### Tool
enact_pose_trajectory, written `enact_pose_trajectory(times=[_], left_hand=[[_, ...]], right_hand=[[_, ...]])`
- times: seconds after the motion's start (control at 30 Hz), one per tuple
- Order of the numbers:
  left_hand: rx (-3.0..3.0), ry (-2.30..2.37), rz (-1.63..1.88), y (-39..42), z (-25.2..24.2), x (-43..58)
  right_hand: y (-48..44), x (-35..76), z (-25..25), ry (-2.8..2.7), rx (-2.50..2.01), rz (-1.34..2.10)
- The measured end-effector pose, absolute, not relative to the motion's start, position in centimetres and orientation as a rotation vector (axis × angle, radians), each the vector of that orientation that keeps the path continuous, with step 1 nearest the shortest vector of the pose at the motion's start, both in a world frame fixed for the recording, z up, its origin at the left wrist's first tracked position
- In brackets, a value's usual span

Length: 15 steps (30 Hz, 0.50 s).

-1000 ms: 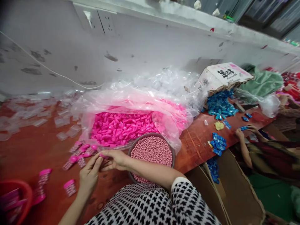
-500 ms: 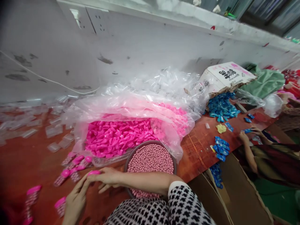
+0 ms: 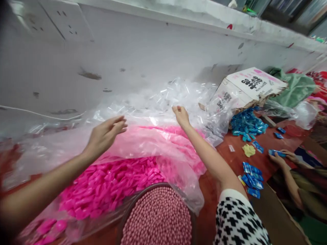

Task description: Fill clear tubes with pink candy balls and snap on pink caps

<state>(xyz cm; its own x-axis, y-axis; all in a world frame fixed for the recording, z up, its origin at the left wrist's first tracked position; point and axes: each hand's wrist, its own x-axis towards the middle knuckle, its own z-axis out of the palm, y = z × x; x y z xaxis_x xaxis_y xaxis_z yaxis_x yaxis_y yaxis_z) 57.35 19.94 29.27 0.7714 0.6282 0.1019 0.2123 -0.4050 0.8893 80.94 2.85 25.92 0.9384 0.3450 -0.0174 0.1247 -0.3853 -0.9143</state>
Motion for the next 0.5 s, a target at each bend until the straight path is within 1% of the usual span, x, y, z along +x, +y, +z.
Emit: enact_pose_trajectory(times=[0.13,0.23,0.37,0.5], left_hand=[[1.928,0.721,0.272,23.3,23.6,71.9],[1.881,0.852,0.183,25.0,19.8,79.2],[1.710,0.919,0.113,26.1,16.4,84.9],[1.576,0.846,0.145,25.3,14.7,86.9]], right_hand=[[5.4,91.7,20.9,-0.231,-2.262,0.057],[6.6,97.3,18.8,-0.143,-2.314,0.070],[9.2,100.8,16.4,-0.165,-2.327,0.203],[13.1,99.8,14.3,-0.348,-2.276,0.185]])
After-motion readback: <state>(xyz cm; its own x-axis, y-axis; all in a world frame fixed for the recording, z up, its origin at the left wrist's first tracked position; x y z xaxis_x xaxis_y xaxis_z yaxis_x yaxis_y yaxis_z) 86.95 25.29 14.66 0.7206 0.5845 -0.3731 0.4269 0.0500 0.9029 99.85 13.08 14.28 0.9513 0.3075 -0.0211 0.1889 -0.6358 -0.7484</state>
